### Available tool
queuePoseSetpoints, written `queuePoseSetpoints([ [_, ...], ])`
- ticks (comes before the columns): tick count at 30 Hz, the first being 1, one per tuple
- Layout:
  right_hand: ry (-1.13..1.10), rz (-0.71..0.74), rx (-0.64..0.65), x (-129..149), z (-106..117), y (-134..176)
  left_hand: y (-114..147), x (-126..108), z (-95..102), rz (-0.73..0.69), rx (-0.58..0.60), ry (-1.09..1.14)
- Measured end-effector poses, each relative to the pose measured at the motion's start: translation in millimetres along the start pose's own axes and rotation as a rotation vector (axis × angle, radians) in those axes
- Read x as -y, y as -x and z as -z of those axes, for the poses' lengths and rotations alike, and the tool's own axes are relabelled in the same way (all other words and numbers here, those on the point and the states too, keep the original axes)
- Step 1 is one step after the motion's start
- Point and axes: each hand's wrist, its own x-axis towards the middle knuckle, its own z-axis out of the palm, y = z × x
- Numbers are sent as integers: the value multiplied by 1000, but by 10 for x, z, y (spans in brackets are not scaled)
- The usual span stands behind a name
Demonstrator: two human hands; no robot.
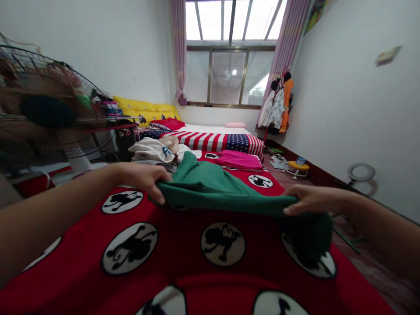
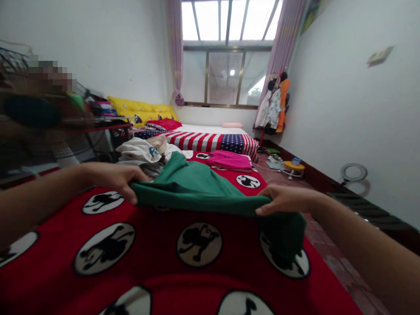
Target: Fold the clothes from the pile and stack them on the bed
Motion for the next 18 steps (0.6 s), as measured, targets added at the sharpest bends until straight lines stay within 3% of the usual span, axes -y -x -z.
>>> queuePoseSetpoints([
  [1, 2, -2, -5, 1, -113, -9, -31, 35, -90, 18, -20, -82],
  [2, -7, 29, -26, 34, -256, -38, -92, 63, -168, 26, -113, -156],
  [6, -130, 274, -150, 444, -992, -231, -498, 46, -268, 0, -642, -275],
  [8, -223, 410, -56, 702, -1300, -328, -686, -42, -235, -25, -743, -272],
  [10, -248, 532, 148, 897, -1444, -451, -807, -164, -225, -85, -696, -94],
  [11, -249, 570, 133, 957, -1445, -536, -838, -234, -242, -144, -648, 54],
  [12, -246, 591, 17, 990, -1407, -641, -852, -309, -273, -216, -585, 218],
  [14, -230, 613, -391, 981, -1268, -896, -838, -473, -368, -369, -428, 492],
  [15, -212, 628, -524, 950, -1199, -1031, -820, -558, -423, -441, -351, 559],
  [16, -197, 634, -556, 910, -1149, -1159, -802, -640, -479, -507, -287, 594],
  [18, -177, 603, -501, 823, -1121, -1361, -778, -770, -579, -606, -209, 599],
])
